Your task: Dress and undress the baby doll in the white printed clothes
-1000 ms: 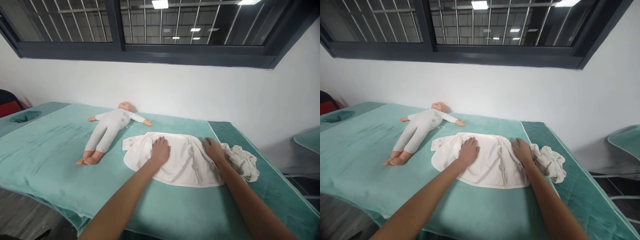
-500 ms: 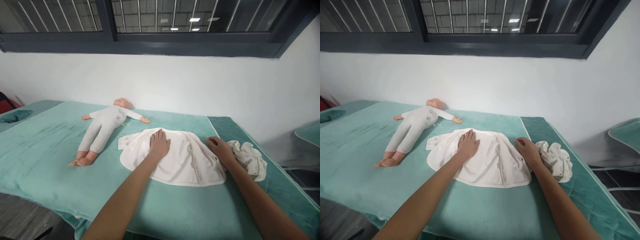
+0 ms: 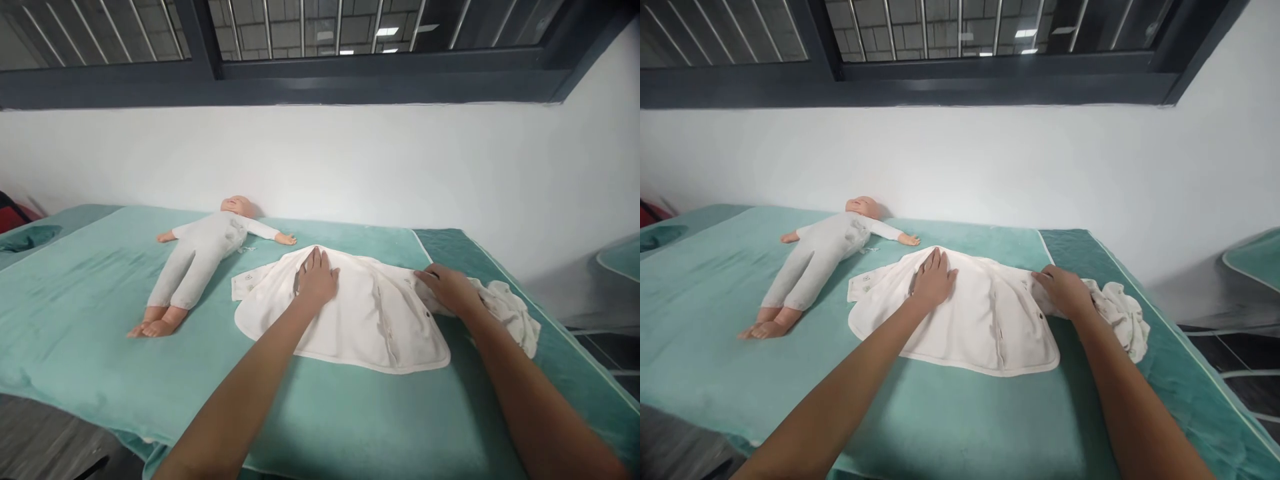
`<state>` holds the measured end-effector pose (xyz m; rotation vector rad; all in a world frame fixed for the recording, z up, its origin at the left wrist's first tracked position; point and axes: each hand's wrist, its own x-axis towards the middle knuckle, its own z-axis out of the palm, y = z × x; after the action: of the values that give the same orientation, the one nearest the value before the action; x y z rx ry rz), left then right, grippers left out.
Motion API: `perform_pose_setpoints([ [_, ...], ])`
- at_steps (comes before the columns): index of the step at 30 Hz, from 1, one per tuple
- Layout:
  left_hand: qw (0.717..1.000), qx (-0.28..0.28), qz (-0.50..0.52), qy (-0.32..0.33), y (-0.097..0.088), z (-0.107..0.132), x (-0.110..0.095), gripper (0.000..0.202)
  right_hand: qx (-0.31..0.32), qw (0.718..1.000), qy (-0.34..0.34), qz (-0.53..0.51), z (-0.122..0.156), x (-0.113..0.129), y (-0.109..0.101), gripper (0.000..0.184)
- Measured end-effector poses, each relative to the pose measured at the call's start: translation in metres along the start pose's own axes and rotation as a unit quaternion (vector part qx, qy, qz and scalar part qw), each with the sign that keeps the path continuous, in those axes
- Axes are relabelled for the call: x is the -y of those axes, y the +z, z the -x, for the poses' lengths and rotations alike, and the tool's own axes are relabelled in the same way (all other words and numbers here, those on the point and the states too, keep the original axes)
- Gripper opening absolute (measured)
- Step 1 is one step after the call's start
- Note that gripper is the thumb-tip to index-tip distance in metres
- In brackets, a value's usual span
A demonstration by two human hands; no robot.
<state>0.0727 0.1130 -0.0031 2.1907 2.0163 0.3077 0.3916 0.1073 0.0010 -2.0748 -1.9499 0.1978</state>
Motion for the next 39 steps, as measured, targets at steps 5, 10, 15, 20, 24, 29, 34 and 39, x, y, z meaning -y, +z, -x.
perform_pose_setpoints([
  [5,1.000,0.010,-0.005,-0.005,0.001,-0.024,-0.011,0.068,-0.059,0.996,0.036,0.056,-0.020,0.005,-0.005,0.045],
  [10,0.999,-0.020,-0.027,0.003,0.016,-0.036,-0.016,0.067,-0.157,0.980,0.023,0.120,-0.038,-0.001,0.009,0.041],
  [15,0.999,-0.012,-0.038,-0.005,0.019,-0.041,-0.017,0.068,-0.195,0.967,-0.001,0.165,-0.054,-0.011,0.020,0.041],
  [20,0.999,-0.010,-0.051,0.001,0.015,-0.046,-0.018,0.067,-0.241,0.956,-0.015,0.165,-0.062,-0.014,0.024,0.042],
  [24,0.999,0.005,-0.032,0.001,0.017,-0.049,-0.016,0.067,-0.262,0.954,-0.034,0.142,-0.059,-0.009,0.025,0.036],
  [29,1.000,0.004,-0.027,0.000,0.020,-0.050,-0.013,0.067,-0.143,0.988,-0.061,0.016,-0.037,0.022,0.017,0.036],
  [34,1.000,-0.014,-0.027,0.009,0.019,-0.048,-0.012,0.067,0.007,0.996,-0.035,-0.086,-0.012,0.051,0.015,0.035],
  [39,0.999,-0.024,-0.031,0.016,0.019,-0.047,-0.013,0.065,0.013,0.997,0.006,-0.078,-0.014,0.048,0.018,0.039],
])
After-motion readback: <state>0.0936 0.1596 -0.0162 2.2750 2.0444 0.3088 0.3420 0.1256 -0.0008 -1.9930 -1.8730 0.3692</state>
